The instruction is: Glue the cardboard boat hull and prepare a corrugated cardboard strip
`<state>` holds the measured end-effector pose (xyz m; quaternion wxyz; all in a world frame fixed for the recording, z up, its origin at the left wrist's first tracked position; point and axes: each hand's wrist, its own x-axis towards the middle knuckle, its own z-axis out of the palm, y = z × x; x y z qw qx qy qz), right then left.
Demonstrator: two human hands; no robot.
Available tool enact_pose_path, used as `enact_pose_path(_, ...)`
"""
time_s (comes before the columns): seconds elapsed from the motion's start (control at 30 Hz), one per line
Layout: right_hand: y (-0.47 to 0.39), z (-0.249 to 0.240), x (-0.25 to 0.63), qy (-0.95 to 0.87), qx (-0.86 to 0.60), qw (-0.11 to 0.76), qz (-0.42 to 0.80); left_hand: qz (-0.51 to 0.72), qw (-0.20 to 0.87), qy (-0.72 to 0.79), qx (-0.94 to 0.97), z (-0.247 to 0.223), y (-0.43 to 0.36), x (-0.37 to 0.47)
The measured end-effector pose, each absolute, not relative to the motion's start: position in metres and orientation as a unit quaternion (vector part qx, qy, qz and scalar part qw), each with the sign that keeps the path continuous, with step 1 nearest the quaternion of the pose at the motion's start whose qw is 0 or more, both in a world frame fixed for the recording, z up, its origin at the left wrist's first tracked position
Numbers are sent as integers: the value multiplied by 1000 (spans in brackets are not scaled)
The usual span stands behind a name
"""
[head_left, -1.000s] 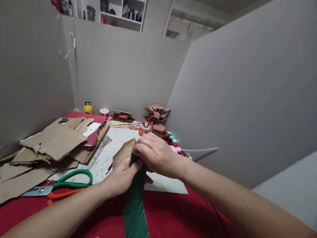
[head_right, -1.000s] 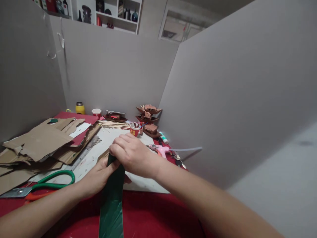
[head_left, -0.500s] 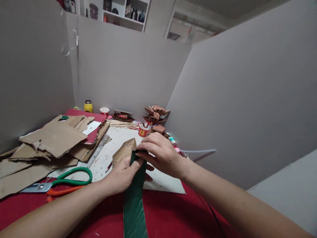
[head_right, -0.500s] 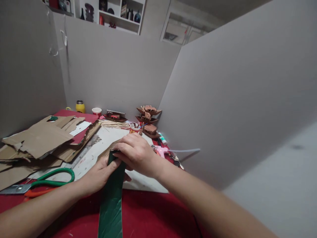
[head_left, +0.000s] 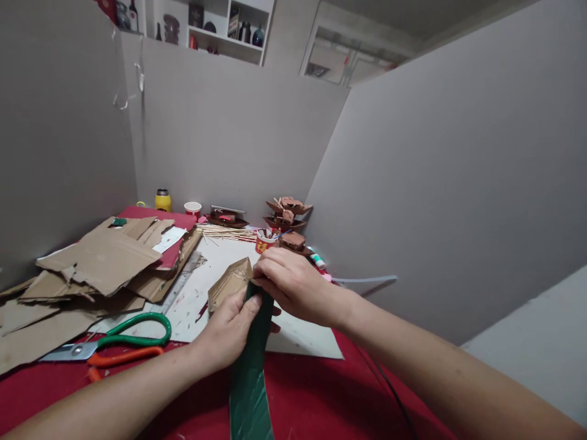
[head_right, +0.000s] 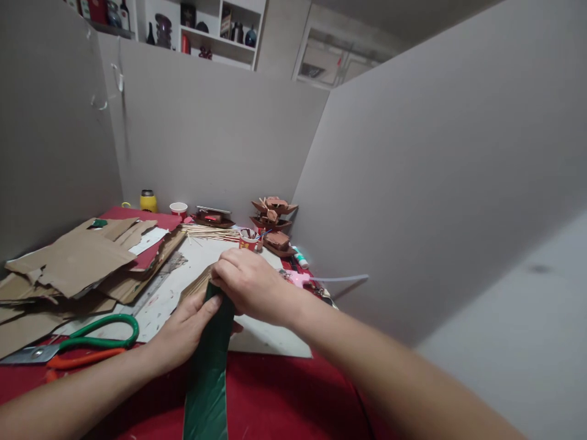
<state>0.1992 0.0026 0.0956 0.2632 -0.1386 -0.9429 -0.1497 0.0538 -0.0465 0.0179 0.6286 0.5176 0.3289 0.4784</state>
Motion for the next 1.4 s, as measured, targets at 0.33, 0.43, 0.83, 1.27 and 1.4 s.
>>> enact_pose_path(0.33, 0, 82, 214, -943, -83, 249, -202, 450, 647, 313, 530, 19, -46, 56)
enact_pose_path(0.43, 0, 81, 217, -940, -80, 272, -189, 450, 644, 310, 536, 19, -44, 54)
enact_pose_path(0.83, 7, 87, 215, -940, -118, 247, -202, 449, 638, 322, 537, 14, -41, 53)
enact_pose_path(1.27, -3, 78, 212, -956, -146, 195, -161, 448, 648, 339, 514, 9, -40, 56)
enact_pose_path(1.4, -6, 77, 217, -958, -146, 196, -153, 449, 646, 332, 521, 9, -41, 57)
